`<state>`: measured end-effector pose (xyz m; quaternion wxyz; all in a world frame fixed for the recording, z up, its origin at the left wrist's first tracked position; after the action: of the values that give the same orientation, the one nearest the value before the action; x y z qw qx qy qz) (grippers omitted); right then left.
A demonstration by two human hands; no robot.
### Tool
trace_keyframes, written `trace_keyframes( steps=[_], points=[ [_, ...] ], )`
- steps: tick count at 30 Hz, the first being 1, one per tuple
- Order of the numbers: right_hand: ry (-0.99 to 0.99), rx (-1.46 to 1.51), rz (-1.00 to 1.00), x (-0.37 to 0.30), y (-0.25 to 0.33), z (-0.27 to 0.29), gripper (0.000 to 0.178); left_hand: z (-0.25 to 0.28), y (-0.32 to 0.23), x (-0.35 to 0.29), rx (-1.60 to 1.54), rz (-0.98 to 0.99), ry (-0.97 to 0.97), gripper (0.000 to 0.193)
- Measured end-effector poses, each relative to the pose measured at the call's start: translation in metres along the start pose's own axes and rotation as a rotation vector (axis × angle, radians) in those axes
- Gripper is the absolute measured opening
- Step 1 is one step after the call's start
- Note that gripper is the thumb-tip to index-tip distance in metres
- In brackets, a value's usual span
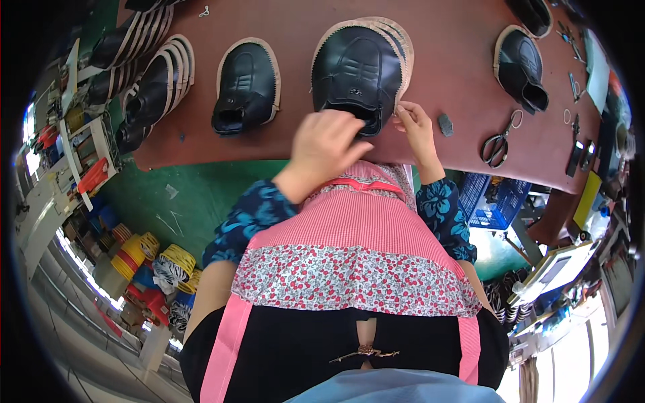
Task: Assembling shoe components and trimming excess material at a factory workstation.
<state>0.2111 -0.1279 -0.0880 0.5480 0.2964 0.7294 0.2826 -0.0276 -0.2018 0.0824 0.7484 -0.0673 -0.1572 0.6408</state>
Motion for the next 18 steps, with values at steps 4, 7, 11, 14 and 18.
trace_keyframes(
  steps=[4, 7, 11, 14, 18],
  points=[
    [-0.174, -0.856, 0.57, -0.007, 0.015, 0.018, 0.036, -0.042, -0.022, 0.007, 0.001, 0.036, 0.128, 0.053],
    [-0.592, -1.223, 0.672, -0.005, 0.024, 0.061, 0.056, -0.041, -0.017, 0.001, 0.02, 0.031, 0.078, 0.049],
    [-0.521, -0.901, 0.196, 0.013, 0.009, 0.133, 0.051, -0.045, -0.019, -0.004, -0.041, -0.008, 0.072, 0.036],
    [-0.206, -0.787, 0.326, 0.031, 0.06, 0.068, 0.039, -0.021, -0.02, 0.001, 0.079, 0.058, -0.115, 0.03],
    [0.323, -0.751, 0.424, 0.049, 0.113, -0.097, 0.033, -0.061, -0.012, -0.014, 0.094, 0.039, 0.015, 0.009]
  ],
)
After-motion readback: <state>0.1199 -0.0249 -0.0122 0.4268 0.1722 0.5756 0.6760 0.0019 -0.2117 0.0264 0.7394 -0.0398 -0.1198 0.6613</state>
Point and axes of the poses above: each hand's wrist, its own x-axis towards the middle knuckle, its own z-axis out of the back of the hand, y = z × x, the point moved 3 cm from there along x, towards the middle knuckle, and after that the axes turned 13 degrees about x, right-handed, at the moved point
